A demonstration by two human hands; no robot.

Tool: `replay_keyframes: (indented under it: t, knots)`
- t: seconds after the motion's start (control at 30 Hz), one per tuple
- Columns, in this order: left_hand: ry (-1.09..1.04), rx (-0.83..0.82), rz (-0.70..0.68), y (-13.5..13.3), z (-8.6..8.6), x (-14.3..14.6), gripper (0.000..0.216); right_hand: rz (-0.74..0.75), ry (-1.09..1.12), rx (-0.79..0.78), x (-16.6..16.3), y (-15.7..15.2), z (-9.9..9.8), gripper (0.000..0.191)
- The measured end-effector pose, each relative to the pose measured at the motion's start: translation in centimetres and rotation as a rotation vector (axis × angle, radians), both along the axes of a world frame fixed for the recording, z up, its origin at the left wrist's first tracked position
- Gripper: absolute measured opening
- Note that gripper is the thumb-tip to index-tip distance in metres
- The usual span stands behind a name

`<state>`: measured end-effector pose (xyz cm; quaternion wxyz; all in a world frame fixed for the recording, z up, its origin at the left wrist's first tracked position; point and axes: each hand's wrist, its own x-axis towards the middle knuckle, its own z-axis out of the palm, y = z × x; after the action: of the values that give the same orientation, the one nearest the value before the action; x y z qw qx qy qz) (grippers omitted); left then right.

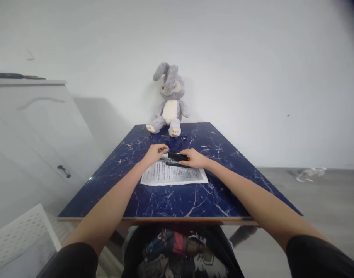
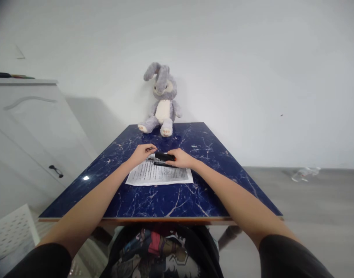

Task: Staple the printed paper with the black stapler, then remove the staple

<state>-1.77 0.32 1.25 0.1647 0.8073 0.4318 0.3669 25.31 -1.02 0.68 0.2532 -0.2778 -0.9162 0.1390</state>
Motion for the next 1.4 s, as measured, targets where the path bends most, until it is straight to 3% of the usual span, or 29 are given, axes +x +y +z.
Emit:
replay_keyframes:
  t: [0.27, 0.5, 0.73, 1.03, 1.4]
  knots:
    - [-0.039, -0.202, 0.053, 0.5, -0.4, -0.5, 0.036, -0.02, 0.004, -0.029, -0.2, -0.1, -0.1, 0.025]
    - [-0.154, -0.335, -0.013, 0.7, -0.7, -0.9, 0.045, -0.031, -0.004, -0.045, -0.2, -0.3, -0.2, 0.022]
    - [-0.079, -0.178, -0.075, 1.0, -0.3, -1.6, 0.036, -0.028, -0.011, -0.056, -0.3, -0.4, -0.2, 0.022]
    - [0.12, -0.212, -0.239, -0.6, 0.5, -1.7, 0.018, -0.035, -0.019, -0.063, -0.3, -0.6, -0.2, 0.022]
    - [0.244, -0.175, -0.272, -0.6, 0.3, -1.4, 0.012, -0.029, -0.016, -0.062, -0.5, -0.6, -0.2, 0.02]
